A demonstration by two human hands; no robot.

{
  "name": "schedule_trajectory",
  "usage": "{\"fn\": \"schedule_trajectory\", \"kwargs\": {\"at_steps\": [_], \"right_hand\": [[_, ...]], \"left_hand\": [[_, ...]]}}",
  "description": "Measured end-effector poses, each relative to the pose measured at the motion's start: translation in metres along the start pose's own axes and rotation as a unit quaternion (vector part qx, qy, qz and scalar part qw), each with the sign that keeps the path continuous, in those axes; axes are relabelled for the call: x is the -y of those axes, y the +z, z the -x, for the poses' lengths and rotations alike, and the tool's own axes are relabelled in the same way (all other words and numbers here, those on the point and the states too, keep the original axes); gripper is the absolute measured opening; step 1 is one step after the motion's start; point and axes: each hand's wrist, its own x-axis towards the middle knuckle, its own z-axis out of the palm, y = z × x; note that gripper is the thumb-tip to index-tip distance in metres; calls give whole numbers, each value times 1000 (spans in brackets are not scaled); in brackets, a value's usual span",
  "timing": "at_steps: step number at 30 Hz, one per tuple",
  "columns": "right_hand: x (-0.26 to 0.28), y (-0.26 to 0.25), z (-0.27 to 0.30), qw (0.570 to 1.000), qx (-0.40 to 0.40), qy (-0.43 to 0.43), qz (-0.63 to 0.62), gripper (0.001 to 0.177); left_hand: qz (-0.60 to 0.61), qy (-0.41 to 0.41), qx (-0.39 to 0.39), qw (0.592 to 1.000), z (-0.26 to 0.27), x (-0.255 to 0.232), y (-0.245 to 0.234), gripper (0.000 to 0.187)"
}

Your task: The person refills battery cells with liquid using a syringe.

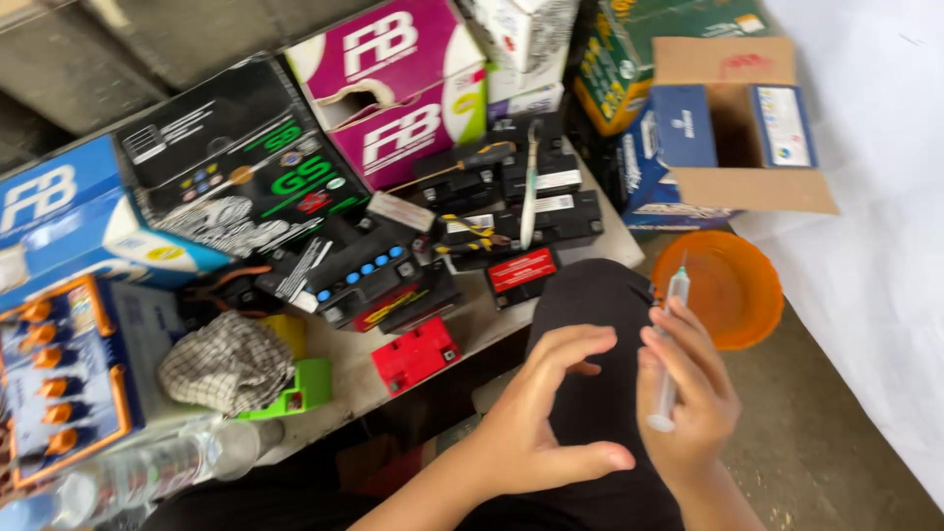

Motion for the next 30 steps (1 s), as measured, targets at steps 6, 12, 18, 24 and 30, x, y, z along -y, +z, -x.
{"fn": "schedule_trajectory", "kwargs": {"at_steps": [6,12,18,24,30], "right_hand": [[-32,-12,19,999,-34,21,2,25],[-59,-22,35,996,-51,79,-1,27],[-77,-34,46,990,-61,125,-10,28],[-96,-42,54,984,-50,170,-24,34],[-101,-49,55,961,-85,216,-149,60]], "left_hand": [[61,-52,60,995,-32,37,44,91],[140,-84,140,977,-54,65,66,95],[163,-122,182,962,-72,82,87,98],[204,-149,214,944,-83,108,102,100],[210,-208,166,941,-88,133,111,107]]}}
